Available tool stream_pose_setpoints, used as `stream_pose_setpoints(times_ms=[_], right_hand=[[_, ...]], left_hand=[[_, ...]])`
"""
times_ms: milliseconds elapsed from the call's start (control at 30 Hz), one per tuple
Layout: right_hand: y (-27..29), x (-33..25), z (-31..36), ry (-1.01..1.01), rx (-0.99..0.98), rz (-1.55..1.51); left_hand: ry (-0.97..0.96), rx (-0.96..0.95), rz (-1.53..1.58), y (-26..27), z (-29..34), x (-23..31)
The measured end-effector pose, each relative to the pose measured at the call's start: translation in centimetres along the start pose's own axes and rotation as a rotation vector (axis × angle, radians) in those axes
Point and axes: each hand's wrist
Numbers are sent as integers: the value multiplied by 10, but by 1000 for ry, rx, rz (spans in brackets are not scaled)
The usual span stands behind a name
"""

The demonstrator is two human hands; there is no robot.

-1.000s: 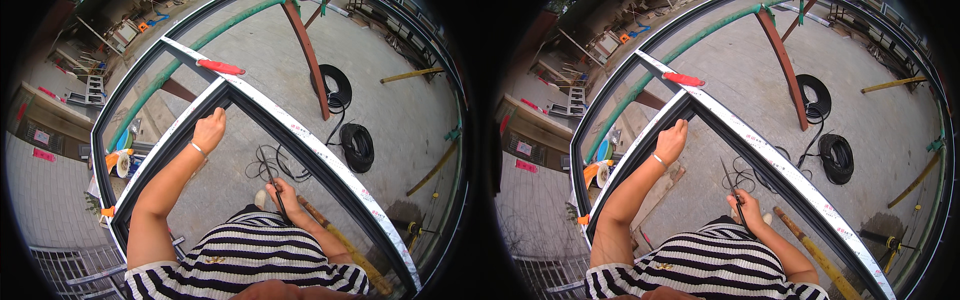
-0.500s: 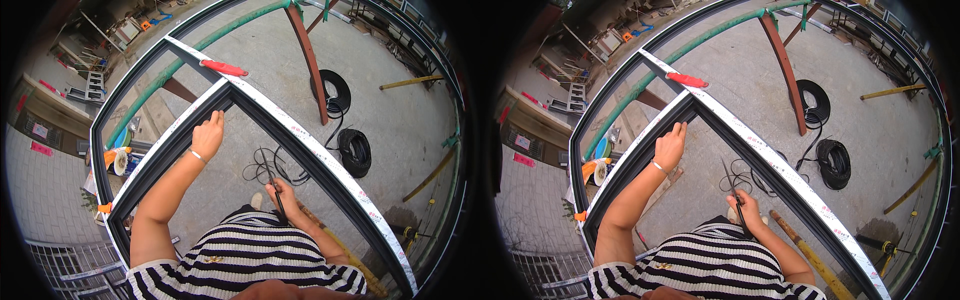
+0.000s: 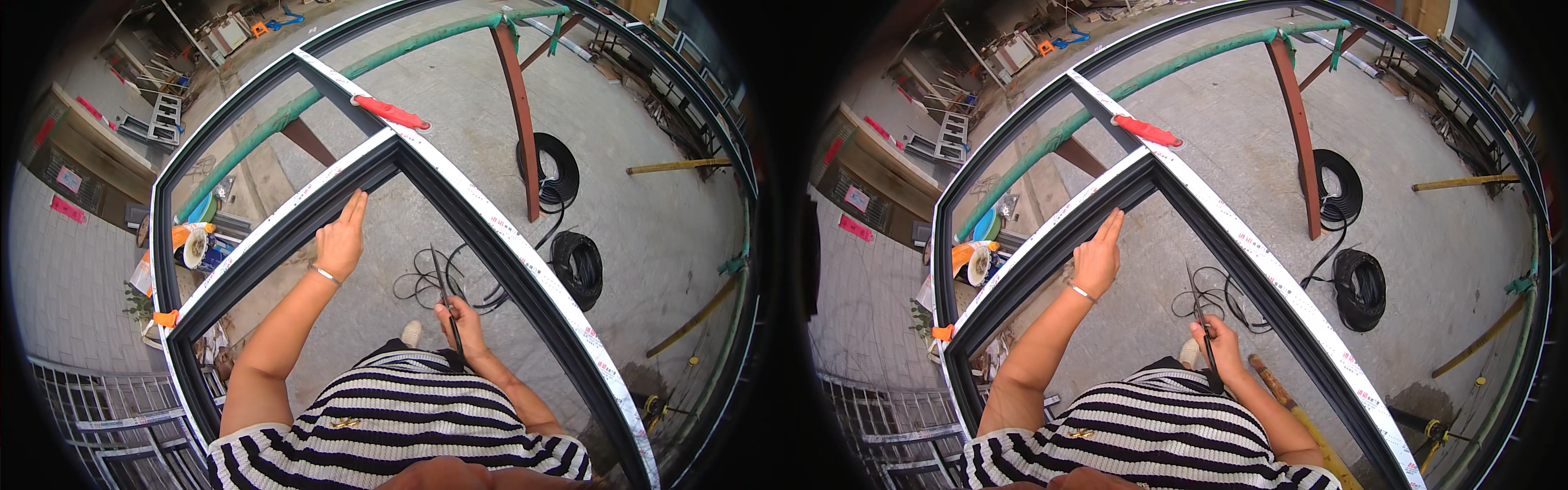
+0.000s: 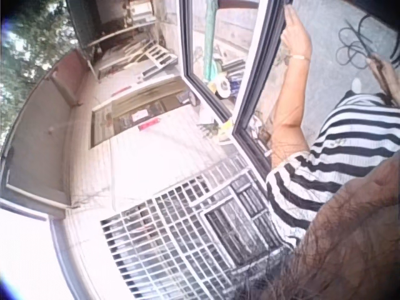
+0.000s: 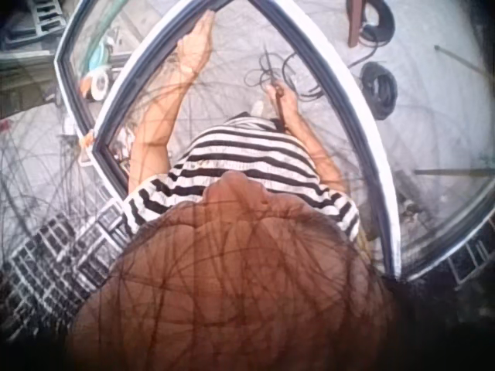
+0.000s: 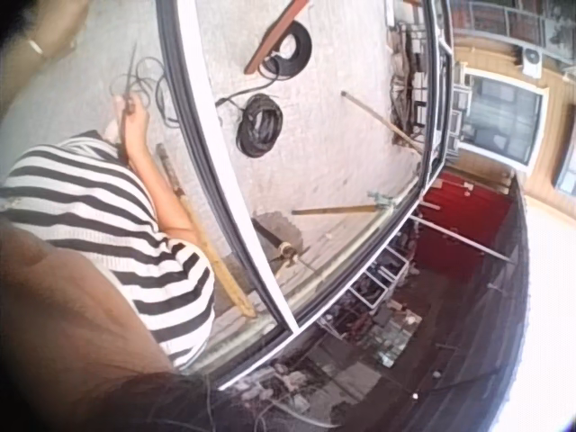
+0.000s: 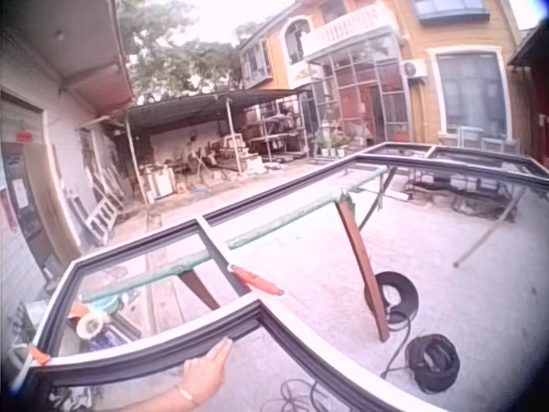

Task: The person installs rubber seals into a window frame by cutting strips with scissors, pressing them into the frame grooves by hand, rolling over them with a roller tool, and trimming the excess seal with scissors.

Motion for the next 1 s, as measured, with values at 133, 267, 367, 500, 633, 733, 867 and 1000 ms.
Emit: stream_pose_setpoints(times_ms=[133, 267, 367, 500, 633, 733, 867, 1000], right_hand=[[-3, 8, -5, 46, -12, 11], [-4, 2, -2, -18, -27, 25], [-1, 11, -5, 28, -21, 28], [2, 13, -2, 56, 29, 1], [11, 22, -1, -8, 56, 37], [12, 21, 1, 22, 94, -25], [17, 27, -2, 15, 41, 70], [15, 27, -4, -23, 22, 46]], left_hand=[[81, -49, 56, 2, -13, 8], [6, -94, -115, -2, -14, 0], [-32, -66, -145, 7, -20, 9], [-177, 215, -95, -3, -37, 21], [-89, 105, -158, -26, -50, 26], [-230, 171, -356, -37, -50, 30], [-257, 138, -374, -33, -59, 30], [-205, 112, -258, -22, -64, 30]])
Point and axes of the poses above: each hand's wrist, its own z-axis away from the middle knuckle, its own y-axis out of the back of the hand, x = y × z, and after that the axes turned 1 degree about -z, right-handed
